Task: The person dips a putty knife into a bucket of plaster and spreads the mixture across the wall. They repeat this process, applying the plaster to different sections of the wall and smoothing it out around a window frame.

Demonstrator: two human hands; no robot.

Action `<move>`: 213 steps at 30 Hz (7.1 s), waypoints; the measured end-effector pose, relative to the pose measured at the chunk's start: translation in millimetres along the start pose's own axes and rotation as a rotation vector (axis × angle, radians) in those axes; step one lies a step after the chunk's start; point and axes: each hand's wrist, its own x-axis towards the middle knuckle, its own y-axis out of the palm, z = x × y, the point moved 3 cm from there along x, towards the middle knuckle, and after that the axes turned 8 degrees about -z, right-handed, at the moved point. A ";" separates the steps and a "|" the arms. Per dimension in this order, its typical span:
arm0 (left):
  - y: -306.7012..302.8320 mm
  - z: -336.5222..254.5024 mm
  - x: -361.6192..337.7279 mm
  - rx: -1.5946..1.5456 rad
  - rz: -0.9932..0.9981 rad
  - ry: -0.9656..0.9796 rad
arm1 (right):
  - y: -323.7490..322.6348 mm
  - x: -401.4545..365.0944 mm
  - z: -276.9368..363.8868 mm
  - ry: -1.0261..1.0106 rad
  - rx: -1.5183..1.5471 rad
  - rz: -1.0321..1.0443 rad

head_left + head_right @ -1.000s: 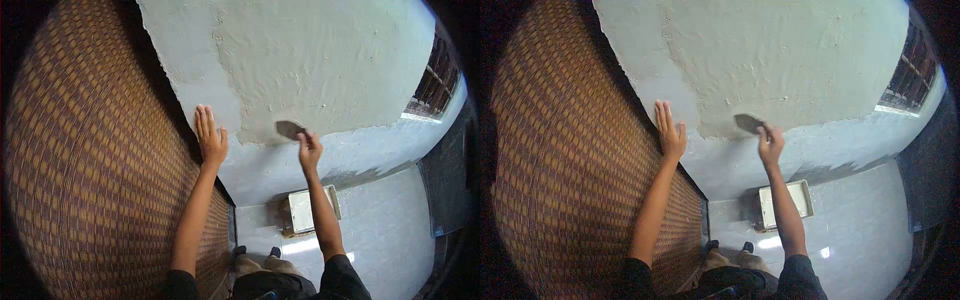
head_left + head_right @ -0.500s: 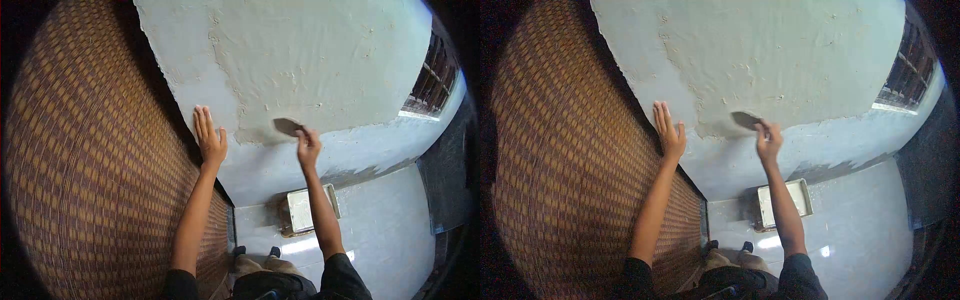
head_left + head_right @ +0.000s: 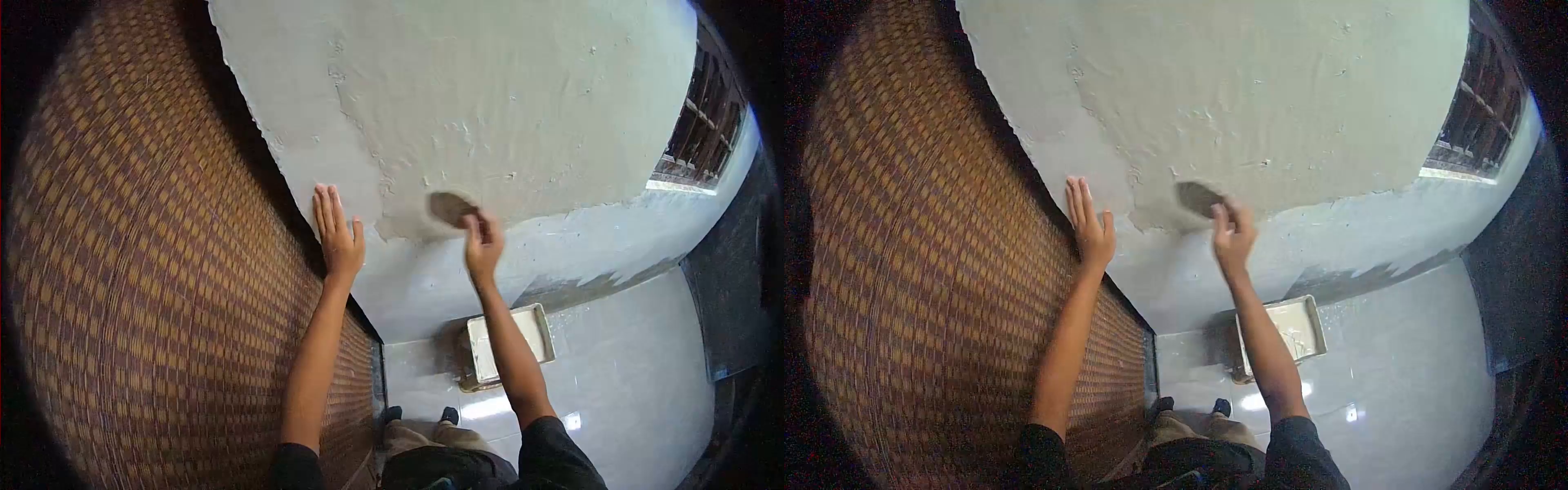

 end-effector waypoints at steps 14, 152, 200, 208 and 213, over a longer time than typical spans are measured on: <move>2.3 -12.1 -3.4 0.027 -0.016 -0.026 | -57.9 43.5 -21.1 0.260 -0.029 -0.347; 96.8 -210.9 -558.0 -0.043 0.752 -1.125 | -447.0 -105.9 -299.9 1.233 -0.521 1.221; 159.6 -501.4 216.8 -0.371 -0.337 0.289 | -319.5 566.0 126.5 0.042 0.353 0.585; 175.1 -537.8 304.4 -0.206 -0.445 0.438 | -283.0 680.5 171.3 -0.589 0.343 0.427; 177.3 -541.0 330.0 -0.125 -0.462 0.448 | -263.4 694.4 181.6 -1.028 0.151 0.235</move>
